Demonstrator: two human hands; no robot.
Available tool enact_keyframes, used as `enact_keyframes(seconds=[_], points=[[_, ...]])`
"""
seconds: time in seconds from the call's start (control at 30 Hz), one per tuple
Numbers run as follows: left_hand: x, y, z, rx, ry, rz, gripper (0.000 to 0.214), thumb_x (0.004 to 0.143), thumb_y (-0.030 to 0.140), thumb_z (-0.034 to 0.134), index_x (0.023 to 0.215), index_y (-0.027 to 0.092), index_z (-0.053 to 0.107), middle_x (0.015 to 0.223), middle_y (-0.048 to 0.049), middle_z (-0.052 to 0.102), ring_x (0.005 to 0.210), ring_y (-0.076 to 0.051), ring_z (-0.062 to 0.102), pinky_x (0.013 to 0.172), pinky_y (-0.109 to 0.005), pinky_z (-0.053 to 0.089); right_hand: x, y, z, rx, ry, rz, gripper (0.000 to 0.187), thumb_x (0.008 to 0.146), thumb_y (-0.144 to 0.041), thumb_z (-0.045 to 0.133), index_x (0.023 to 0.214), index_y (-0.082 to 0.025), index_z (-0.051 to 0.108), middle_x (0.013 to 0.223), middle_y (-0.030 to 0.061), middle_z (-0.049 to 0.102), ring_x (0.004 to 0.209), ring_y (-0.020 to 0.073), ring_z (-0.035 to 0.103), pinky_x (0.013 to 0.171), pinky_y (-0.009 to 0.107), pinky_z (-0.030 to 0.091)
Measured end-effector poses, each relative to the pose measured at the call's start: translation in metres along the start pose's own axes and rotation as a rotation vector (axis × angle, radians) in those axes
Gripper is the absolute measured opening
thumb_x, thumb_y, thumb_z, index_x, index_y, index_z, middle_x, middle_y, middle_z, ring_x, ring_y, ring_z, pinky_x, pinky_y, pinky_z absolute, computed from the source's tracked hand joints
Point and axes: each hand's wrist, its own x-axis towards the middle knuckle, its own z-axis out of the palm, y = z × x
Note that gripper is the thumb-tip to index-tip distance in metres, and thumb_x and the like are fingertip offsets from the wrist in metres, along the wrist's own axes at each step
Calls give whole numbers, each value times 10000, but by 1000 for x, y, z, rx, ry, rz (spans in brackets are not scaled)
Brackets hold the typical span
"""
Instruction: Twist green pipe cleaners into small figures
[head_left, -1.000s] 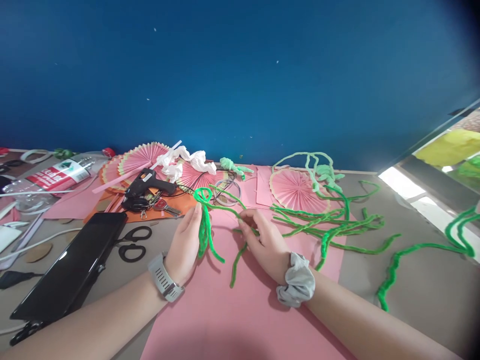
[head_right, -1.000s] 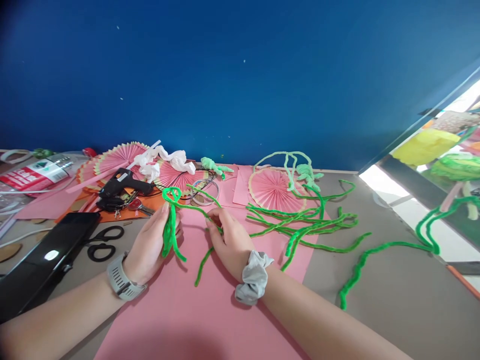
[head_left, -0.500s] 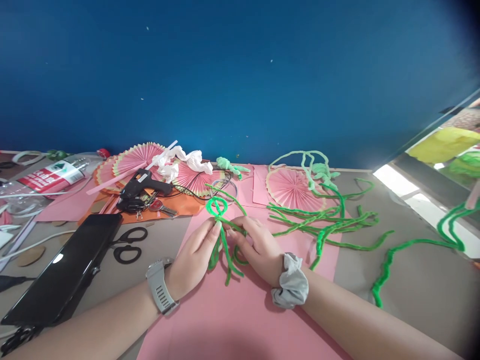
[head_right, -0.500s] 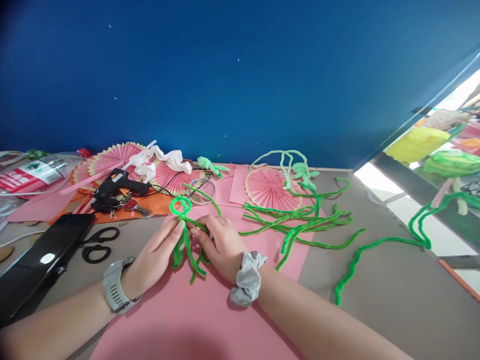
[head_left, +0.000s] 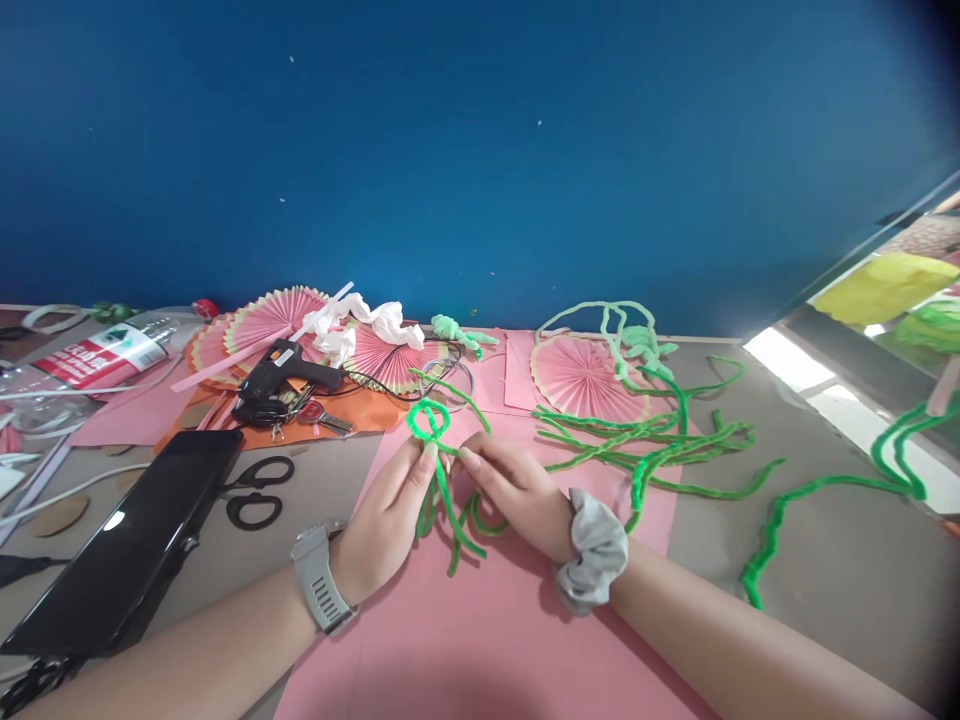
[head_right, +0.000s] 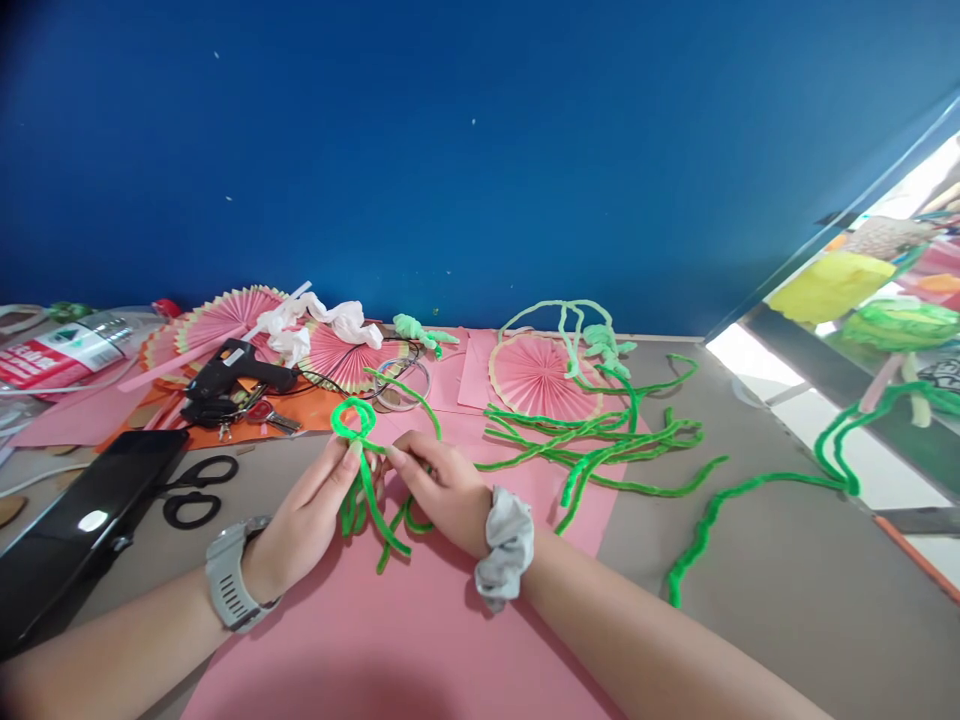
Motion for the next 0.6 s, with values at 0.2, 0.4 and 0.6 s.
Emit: enact_keyframes(seconds=[0.2,0.4,0.6], points=[[4,-4,0,61,20,-16,214,895,319,350,846,210,527,735,15,519,723,-135,493,698,-229,384,0,-7,-5,34,17,24,229,893,-265,348,723,-184,478,644,-24,465,557,90,421,535,209,357],[1,-4,2,124,89,55,115,867,306,428,893,205,477,839,3,530,739,-128,509,679,-234,398,-4,-10,2,-176,82,18,186,853,-199,374,669,-189,395,581,-52,383,504,75,326,485,200,286],[3,-1,0,194,-28,84,191,911,255,300,830,195,462,764,5,520,751,-138,494,719,-248,382,-8,-11,7,-210,-5,-87,175,865,-181,357,698,-193,408,611,-45,423,552,81,377,545,198,315]])
